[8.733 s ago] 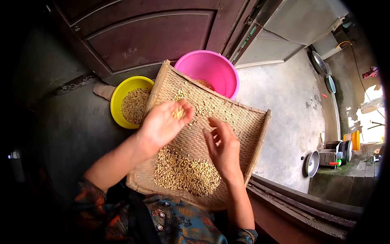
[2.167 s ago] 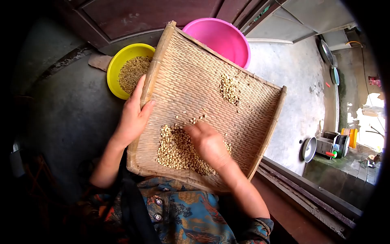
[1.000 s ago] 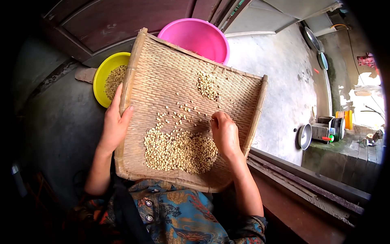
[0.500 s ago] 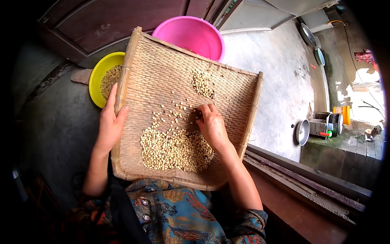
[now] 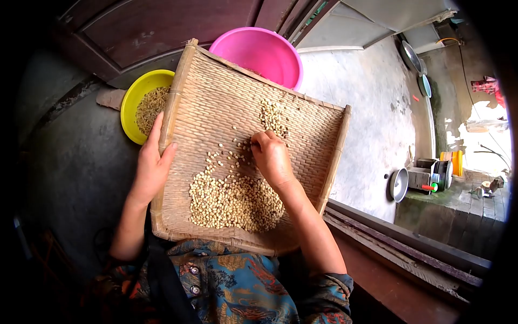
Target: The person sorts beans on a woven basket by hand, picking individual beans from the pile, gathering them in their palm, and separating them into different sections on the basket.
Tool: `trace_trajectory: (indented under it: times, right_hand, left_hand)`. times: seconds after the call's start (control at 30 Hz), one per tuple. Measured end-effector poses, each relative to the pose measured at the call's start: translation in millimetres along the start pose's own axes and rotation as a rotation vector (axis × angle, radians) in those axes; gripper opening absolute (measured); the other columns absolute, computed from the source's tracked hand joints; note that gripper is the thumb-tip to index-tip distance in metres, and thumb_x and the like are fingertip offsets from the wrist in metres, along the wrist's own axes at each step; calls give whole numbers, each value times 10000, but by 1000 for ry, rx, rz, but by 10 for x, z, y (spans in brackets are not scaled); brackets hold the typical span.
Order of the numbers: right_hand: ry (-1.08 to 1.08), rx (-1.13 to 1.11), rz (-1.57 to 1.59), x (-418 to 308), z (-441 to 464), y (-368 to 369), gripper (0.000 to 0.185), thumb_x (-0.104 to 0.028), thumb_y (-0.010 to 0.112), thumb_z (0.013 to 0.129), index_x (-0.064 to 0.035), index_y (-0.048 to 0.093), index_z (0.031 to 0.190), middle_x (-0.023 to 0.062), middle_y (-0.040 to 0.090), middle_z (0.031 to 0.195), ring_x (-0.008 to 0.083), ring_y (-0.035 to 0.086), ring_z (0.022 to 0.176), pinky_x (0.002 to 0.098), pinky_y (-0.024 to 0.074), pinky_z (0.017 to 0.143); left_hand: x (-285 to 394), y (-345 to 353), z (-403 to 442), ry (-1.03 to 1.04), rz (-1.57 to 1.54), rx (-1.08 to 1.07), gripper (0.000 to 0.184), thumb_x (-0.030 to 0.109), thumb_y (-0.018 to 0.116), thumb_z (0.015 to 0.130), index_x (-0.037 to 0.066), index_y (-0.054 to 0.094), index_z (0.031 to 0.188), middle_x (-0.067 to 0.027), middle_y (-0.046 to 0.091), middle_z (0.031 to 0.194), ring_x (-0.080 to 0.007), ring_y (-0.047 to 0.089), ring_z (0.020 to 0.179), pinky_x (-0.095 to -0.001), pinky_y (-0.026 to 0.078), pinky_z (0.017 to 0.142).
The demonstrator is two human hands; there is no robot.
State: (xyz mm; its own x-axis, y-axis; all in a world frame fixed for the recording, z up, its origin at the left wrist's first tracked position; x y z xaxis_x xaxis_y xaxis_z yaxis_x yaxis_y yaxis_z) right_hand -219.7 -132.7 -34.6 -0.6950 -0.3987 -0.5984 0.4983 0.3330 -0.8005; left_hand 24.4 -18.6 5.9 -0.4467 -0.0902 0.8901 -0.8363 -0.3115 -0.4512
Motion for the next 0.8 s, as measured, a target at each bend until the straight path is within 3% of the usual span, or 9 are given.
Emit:
trace_trajectory:
  times: [0.13, 0.43, 0.57, 0.67, 0.7, 0.8]
  right_hand:
    - [-11, -58, -56, -60, 67, -5, 133, -10, 647, 793, -9, 620, 924, 171, 630, 915, 372, 646, 831, 432, 540, 756]
    - [-135, -234, -167, -124, 189, -34, 127, -6, 619, 759, -8, 588, 882, 186, 621, 890, 380, 644, 807, 448, 533, 747]
    - [-118, -226, -176, -130, 186, -8, 145, 17, 618, 730, -9, 582, 868, 192, 617, 886, 391, 639, 815, 456, 526, 744]
    - [-68, -175, -193, -131, 186, 20, 96, 29, 605, 737, -2, 570, 822, 170, 604, 845, 360, 628, 763, 424, 506, 690]
    - [-75, -143, -194, -102, 172, 30, 115, 28, 625, 718, -5, 568, 812, 172, 608, 814, 343, 627, 734, 419, 501, 670]
    - [0, -149, -151, 19, 141, -3, 138, 28, 648, 697, -2, 570, 807, 167, 619, 766, 326, 624, 694, 405, 500, 654]
  left_hand:
    - [23, -4, 3, -9, -32, -10, 683, 24, 587, 915, 8, 246, 1507, -306, 507, 1351, -396, 536, 1244, -388, 425, 1028]
    - [15, 9, 2, -15, -25, -26, 697, 31, 587, 910, -15, 219, 1501, -314, 450, 1392, -415, 486, 1283, -409, 407, 1051]
    - [197, -14, 1, 66, 317, 32, 688, 41, 609, 889, -37, 257, 1476, -269, 395, 1402, -420, 488, 1240, -429, 412, 1057]
    - [599, -56, 10, 307, 472, 102, 703, 38, 625, 879, -25, 266, 1480, -247, 395, 1401, -404, 510, 1212, -423, 417, 1057]
    - [644, -17, -12, 270, 272, 34, 702, -5, 618, 864, -9, 294, 1487, -220, 370, 1450, -368, 421, 1329, -408, 371, 1093]
    - [749, 137, -62, 204, -161, -226, 558, -5, 577, 902, -33, 390, 1428, -191, 490, 1363, -296, 528, 1229, -366, 413, 1058]
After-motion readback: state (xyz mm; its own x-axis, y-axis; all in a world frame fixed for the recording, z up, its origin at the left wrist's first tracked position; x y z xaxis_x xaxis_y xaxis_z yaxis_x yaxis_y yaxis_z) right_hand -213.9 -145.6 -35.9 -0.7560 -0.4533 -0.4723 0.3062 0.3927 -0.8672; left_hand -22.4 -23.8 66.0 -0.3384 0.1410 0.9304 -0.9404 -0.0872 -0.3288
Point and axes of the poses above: each hand's wrist, its own z-axis towards the middle knuckle, its own y-axis out of the palm, x = y × z, the point moved 5 cm from there along z, towards the middle knuckle
